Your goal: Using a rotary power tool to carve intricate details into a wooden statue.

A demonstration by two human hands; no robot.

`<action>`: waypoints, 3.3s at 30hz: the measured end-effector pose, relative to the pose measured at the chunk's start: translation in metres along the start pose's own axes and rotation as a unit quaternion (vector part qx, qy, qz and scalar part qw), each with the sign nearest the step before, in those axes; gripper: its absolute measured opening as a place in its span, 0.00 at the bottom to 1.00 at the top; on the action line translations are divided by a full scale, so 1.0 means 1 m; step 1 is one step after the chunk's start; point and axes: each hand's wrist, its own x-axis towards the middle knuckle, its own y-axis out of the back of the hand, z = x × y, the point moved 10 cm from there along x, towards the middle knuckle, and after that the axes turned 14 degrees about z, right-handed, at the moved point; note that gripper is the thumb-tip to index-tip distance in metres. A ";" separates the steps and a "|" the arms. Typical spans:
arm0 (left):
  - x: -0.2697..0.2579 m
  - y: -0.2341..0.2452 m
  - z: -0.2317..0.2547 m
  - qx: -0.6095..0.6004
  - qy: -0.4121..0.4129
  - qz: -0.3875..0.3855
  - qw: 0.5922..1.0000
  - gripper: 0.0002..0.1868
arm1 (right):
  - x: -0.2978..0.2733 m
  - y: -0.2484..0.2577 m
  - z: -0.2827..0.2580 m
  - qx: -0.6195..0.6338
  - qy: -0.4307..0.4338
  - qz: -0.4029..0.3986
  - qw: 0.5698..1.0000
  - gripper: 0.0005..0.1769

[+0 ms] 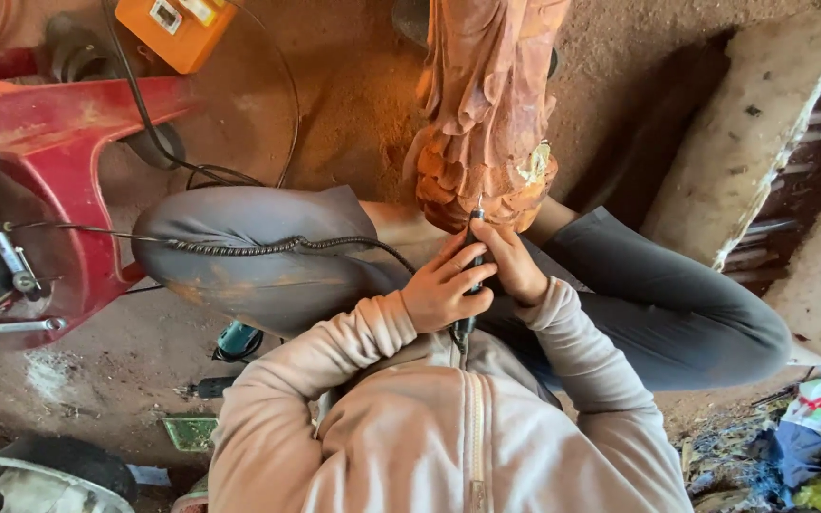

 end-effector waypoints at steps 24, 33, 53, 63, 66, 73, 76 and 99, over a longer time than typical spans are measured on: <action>0.017 0.000 0.006 0.154 -0.006 0.088 0.984 0.16 | -0.008 -0.013 -0.032 0.054 -0.091 -0.005 0.994 0.26; 0.023 0.003 0.008 0.179 -0.014 0.097 0.979 0.16 | -0.003 -0.010 -0.005 0.109 -0.140 -0.024 0.984 0.23; -0.009 -0.007 0.006 0.124 -0.018 0.057 0.990 0.13 | 0.003 -0.008 0.032 0.168 -0.156 -0.032 0.973 0.18; -0.005 0.006 -0.001 0.004 -0.044 0.060 0.997 0.14 | 0.005 0.006 0.035 0.150 0.009 -0.007 0.989 0.19; -0.009 0.019 -0.010 -0.062 -0.024 0.054 0.996 0.13 | 0.005 -0.001 0.040 0.192 -0.009 -0.006 0.981 0.17; 0.004 0.025 -0.010 -0.050 -0.025 0.007 0.998 0.15 | -0.001 -0.014 0.031 0.215 -0.025 0.008 0.976 0.17; -0.019 0.013 -0.018 -0.082 -0.022 0.008 0.996 0.16 | 0.003 -0.011 0.029 0.200 -0.029 -0.010 0.979 0.20; -0.032 0.015 -0.035 -0.130 -0.013 -0.034 0.991 0.12 | 0.004 -0.017 0.022 0.186 -0.047 -0.016 0.981 0.18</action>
